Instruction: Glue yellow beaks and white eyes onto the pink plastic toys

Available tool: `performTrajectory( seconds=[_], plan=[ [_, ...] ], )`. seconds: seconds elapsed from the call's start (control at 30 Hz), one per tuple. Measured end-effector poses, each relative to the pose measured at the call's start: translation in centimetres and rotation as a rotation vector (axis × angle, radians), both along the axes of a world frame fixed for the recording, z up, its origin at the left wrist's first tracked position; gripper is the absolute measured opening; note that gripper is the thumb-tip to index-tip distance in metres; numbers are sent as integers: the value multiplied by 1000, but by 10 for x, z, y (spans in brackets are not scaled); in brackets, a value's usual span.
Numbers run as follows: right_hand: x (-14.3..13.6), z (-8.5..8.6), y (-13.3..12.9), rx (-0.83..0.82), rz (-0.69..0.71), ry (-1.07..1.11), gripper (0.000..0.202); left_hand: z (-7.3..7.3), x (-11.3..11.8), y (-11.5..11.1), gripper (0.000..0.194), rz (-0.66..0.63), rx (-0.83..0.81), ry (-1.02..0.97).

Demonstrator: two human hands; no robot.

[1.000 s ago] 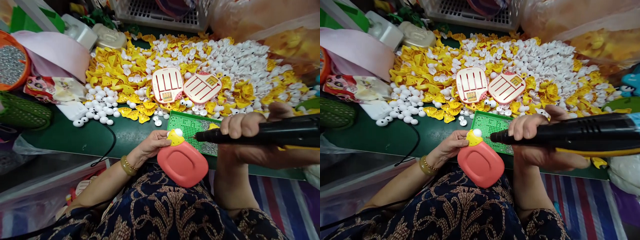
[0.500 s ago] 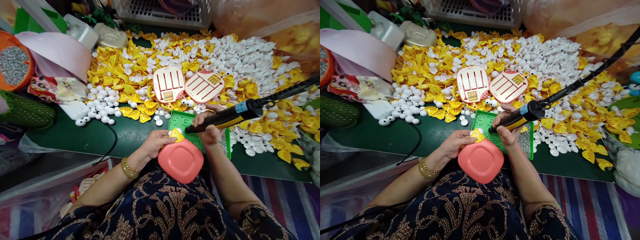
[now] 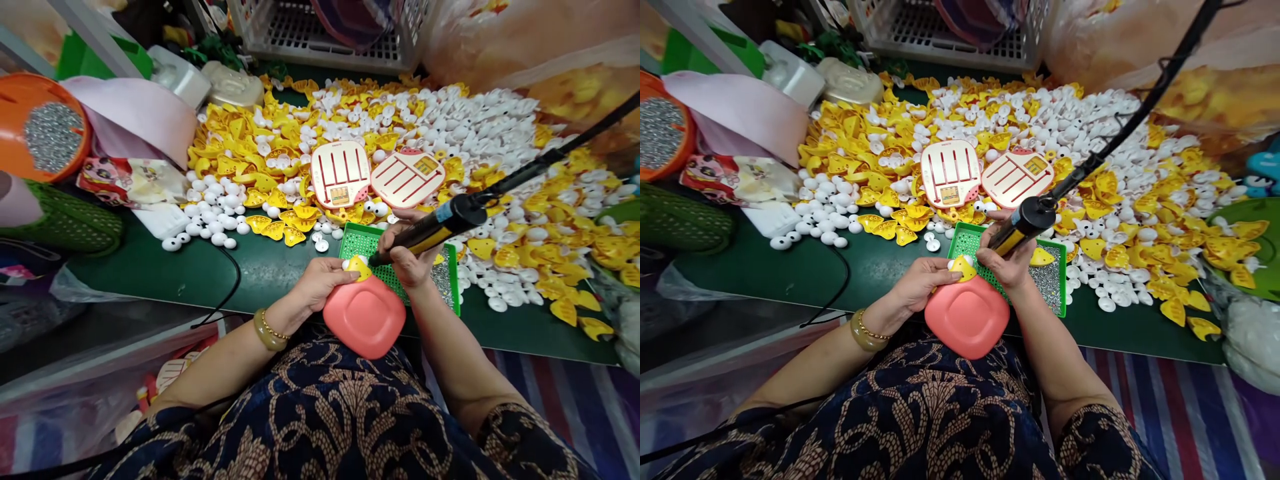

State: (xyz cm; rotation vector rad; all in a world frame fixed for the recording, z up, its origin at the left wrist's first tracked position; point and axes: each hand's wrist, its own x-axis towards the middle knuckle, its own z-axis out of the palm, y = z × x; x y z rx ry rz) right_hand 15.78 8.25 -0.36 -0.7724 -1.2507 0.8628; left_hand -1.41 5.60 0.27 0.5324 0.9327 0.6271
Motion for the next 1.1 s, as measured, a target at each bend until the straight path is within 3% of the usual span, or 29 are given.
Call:
performTrajectory(
  seconds=[0.1,0.2,0.3,0.4,0.73,1.1],
  plan=[
    [2,14,-1,33,-50,42,50,-2,0,-1,26,-1,9,2],
    [4,38,-4,141,-98,131,42,-5,1,-1,23,-12,13,-14],
    [0,61,-10,222,-88,160,43,-8,1,0,22,-24,4,-26],
    [-9,73,-16,220,-71,141,46,-10,2,1,22,-22,-5,-37],
    [-18,66,-16,212,32,130,45,-9,4,2,18,-14,-39,-55],
    [-24,67,-17,112,178,118,53,-9,4,-3,23,-7,30,-27]
  ],
)
